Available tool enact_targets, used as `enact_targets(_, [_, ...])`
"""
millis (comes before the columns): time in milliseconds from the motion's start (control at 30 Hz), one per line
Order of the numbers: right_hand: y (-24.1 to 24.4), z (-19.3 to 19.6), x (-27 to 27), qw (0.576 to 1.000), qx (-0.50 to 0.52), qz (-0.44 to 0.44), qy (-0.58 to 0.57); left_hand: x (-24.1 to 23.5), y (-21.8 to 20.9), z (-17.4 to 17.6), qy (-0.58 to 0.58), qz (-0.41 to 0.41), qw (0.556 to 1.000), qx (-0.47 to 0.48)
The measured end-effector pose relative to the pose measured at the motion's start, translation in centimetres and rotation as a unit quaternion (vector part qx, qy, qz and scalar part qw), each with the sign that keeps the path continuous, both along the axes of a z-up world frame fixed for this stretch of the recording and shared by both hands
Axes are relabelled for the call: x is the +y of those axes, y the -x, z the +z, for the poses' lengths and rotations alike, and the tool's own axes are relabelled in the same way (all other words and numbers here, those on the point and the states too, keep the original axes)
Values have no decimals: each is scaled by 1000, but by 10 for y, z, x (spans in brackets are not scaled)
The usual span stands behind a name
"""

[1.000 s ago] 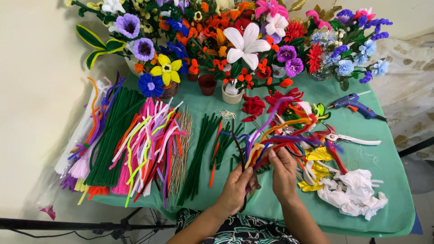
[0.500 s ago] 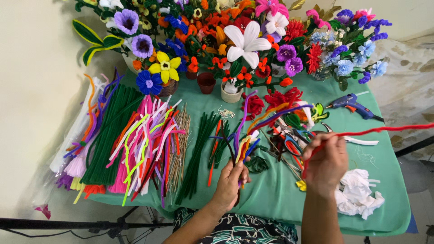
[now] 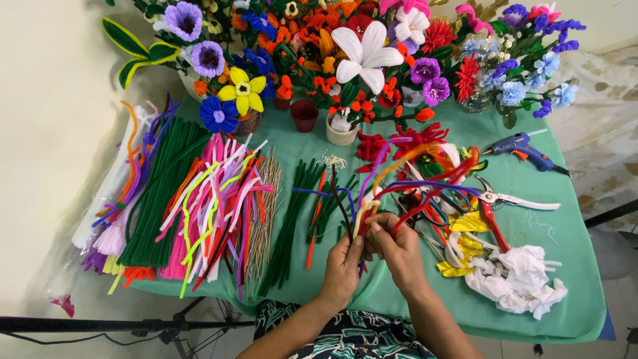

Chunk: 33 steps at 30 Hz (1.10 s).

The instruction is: The person organizes various colorful artificial pipe-cleaner flowers, green stems, and craft supplies on a table.

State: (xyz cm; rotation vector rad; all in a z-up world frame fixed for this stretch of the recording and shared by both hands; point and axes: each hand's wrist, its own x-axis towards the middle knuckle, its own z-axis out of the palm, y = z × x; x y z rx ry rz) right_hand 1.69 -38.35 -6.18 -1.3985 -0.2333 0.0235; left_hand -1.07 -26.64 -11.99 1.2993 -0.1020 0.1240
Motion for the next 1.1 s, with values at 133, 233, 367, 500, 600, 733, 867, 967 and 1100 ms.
enact_targets(133, [-5, -10, -1, 998, 43, -39, 11, 2, 1, 4, -58, 18, 998, -35])
enact_targets(233, [-4, -9, -2, 997, 22, -52, 43, 4, 3, 12, -112, 37, 987, -106])
enact_targets(367, [-1, -8, 0, 996, -27, -53, 59, 7, 5, 15, -191, 57, 965, -168])
enact_targets(500, [-4, -21, 1, 995, -37, -85, 22, 6, 8, 18, -178, 54, 967, -172])
enact_targets(600, [-3, -32, 2, 995, -20, -89, -37, 2, 4, 8, -46, 27, 998, -34])
enact_targets(733, [1, -20, 6, 994, -53, -36, -93, 3, 2, 5, 53, 15, 998, 6])
enact_targets(867, [2, -23, 6, 989, -75, -52, -117, 5, 3, 0, 79, 13, 996, 38])
enact_targets(967, [2, -26, 5, 981, -92, -60, -159, 0, 2, -8, 32, 20, 999, 13])
enact_targets(1100, [3, -17, 5, 963, -129, -50, -231, -4, 3, 3, 29, 27, 999, -33])
